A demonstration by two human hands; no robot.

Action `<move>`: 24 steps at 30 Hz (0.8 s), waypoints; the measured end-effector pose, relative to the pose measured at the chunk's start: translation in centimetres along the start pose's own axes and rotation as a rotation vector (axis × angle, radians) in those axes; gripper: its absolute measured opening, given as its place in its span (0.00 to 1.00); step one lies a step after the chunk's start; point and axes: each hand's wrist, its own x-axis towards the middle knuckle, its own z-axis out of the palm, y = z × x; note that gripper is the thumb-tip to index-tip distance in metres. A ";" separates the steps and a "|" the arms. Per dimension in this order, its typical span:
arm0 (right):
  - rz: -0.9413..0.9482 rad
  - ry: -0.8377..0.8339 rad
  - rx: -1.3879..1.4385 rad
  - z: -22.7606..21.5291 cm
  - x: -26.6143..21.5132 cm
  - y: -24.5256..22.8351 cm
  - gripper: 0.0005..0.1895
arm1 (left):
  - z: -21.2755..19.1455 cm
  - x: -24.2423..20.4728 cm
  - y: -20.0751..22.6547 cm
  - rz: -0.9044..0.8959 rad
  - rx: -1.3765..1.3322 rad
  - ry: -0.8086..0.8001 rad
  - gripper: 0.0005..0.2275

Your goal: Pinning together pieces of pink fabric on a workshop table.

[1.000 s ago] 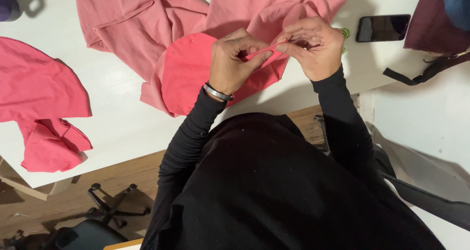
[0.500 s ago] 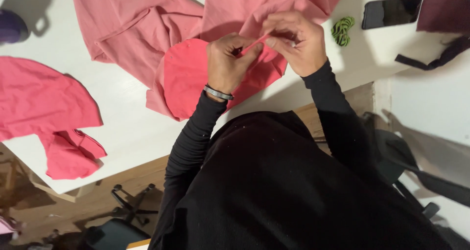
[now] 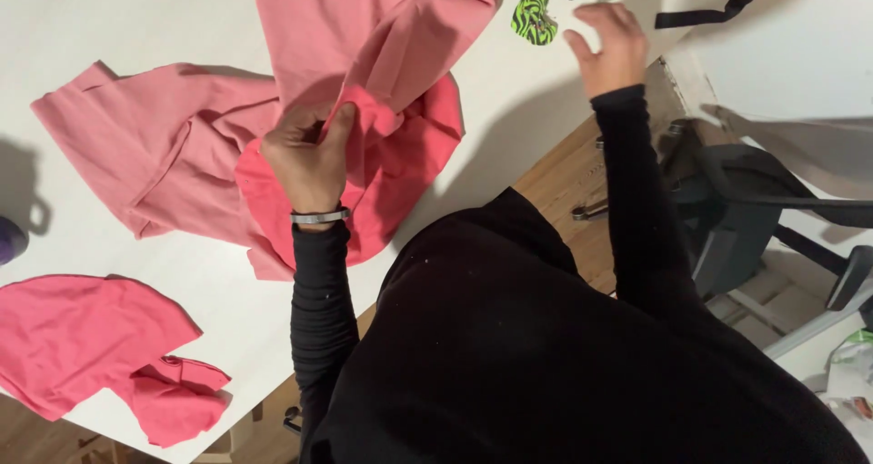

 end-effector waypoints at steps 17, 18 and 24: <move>-0.399 -0.082 -0.392 3.1 1.9 -3.0 0.05 | 0.0 -0.4 0.0 0.003 -0.016 0.013 0.04; -0.403 -0.081 -0.390 3.3 1.8 -2.6 0.05 | 0.0 -0.5 0.0 0.003 -0.016 0.017 0.04; -0.352 -0.167 -0.487 4.4 1.5 -1.0 0.03 | 0.3 -0.5 -0.1 -0.024 -0.025 0.037 0.05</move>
